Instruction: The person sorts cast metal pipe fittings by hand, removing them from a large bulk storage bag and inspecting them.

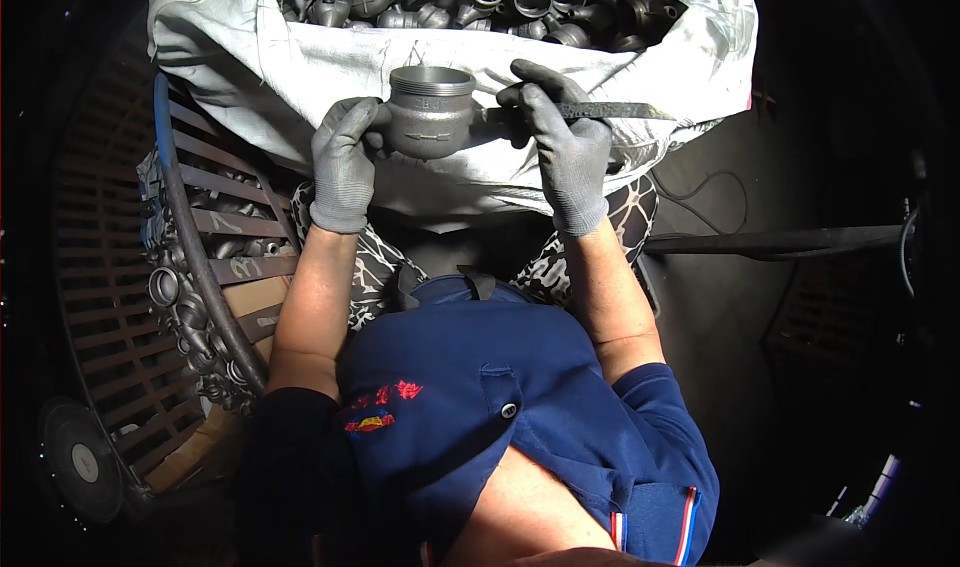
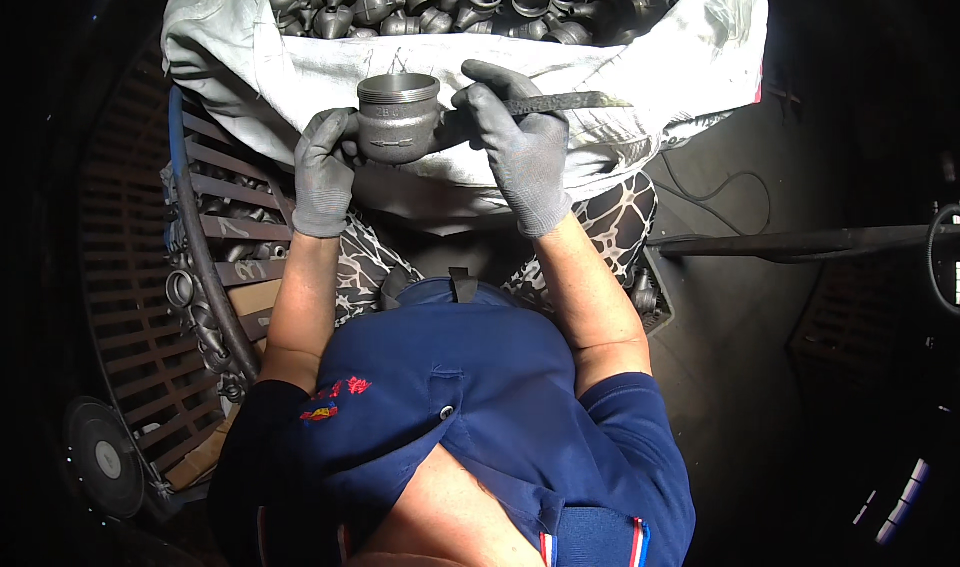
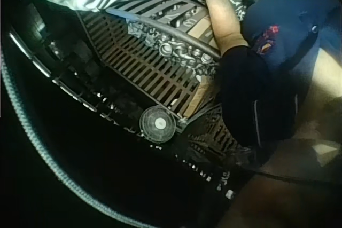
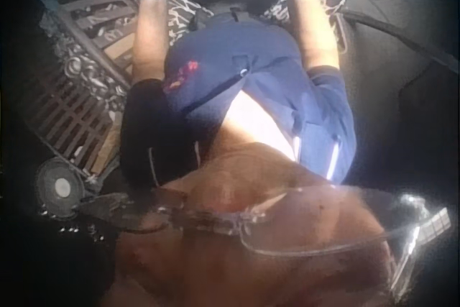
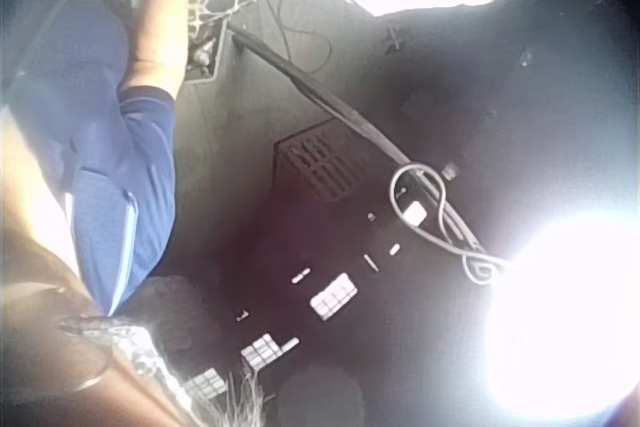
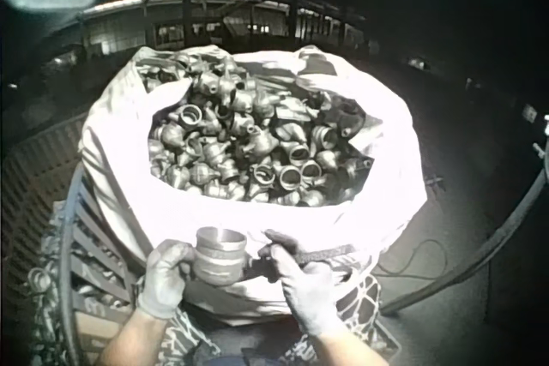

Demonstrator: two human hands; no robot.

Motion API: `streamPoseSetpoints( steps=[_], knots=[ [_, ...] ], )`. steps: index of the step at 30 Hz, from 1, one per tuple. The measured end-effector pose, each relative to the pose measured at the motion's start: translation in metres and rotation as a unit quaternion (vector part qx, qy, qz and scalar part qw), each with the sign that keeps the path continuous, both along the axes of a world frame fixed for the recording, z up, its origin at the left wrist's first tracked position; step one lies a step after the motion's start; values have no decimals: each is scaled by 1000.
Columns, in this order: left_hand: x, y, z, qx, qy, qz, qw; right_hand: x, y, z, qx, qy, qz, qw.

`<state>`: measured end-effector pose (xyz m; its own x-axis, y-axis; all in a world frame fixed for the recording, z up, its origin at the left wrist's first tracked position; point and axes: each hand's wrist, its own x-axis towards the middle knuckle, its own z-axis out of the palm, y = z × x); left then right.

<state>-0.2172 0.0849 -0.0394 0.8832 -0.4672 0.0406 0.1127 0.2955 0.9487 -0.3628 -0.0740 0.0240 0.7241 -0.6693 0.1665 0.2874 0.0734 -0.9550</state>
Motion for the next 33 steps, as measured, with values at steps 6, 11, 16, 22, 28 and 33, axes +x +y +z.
streamPoseSetpoints(
  steps=[6,11,16,22,28,33],
  knots=[
    [-5,-1,9,7,-23,7,1000,5,3,-19,-121,21,-7,992],
    [-9,2,17,4,-48,14,999,-11,-2,-13,6,73,86,994],
    [-2,5,22,-44,-167,-17,985,-29,-28,-44,0,69,8,998],
    [10,4,-1,-147,19,-129,981,-25,-14,-45,128,71,105,984],
    [25,0,-48,-238,206,-193,929,-21,13,-11,38,96,101,989],
    [39,5,-93,-237,266,-148,923,-15,27,-8,-4,83,94,992]
  ],
)
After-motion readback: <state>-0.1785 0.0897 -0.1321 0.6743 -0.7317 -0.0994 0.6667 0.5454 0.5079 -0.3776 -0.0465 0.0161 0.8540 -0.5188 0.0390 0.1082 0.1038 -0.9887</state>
